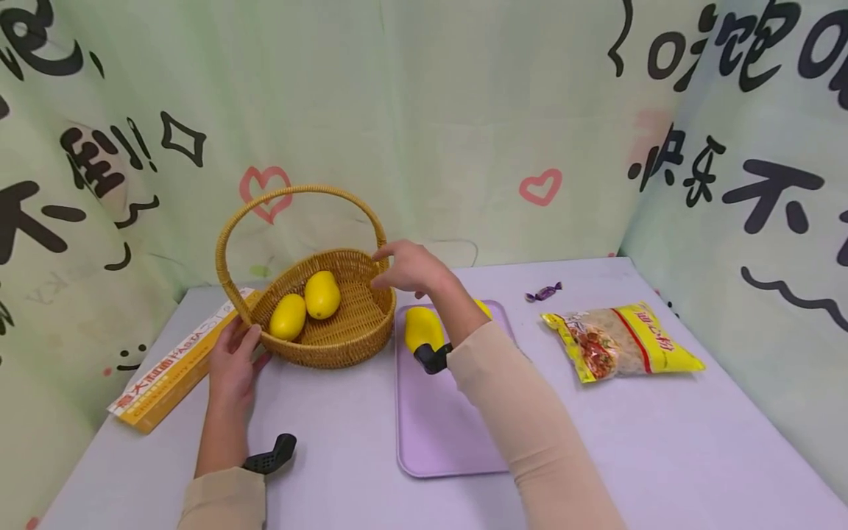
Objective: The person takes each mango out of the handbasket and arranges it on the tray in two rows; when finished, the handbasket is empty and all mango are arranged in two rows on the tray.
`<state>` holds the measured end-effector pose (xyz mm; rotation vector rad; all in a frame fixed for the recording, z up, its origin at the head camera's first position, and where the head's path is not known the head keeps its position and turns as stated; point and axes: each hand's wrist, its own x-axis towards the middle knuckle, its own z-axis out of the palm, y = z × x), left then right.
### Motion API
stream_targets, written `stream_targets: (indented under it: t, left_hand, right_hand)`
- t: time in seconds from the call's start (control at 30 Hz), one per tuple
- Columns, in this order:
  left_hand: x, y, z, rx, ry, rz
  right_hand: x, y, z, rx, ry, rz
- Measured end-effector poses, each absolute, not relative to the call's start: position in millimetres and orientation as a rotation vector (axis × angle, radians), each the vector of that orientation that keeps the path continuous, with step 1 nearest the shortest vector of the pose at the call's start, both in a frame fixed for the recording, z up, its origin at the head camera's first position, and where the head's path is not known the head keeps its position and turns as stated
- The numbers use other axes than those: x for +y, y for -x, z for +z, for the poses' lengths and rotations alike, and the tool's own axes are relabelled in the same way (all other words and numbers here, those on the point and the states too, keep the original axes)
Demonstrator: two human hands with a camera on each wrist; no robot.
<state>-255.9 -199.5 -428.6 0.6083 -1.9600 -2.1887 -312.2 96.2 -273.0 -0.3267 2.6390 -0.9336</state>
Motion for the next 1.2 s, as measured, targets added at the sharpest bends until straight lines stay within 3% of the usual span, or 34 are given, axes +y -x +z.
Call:
stream_targets:
  t: [0.63,1.2]
  left_hand:
    - [-200.3,262.5,-430.1,-1.971,-0.579,-2.183]
    - [-200.5,260.1,-436.0,-1.938,-0.600,-2.182]
  right_hand:
    - [40.3,357.1,-275.8,2.385,0.295,-0.985]
    - [-7.4,388.3,-314.8,2.319,0.144,-1.118]
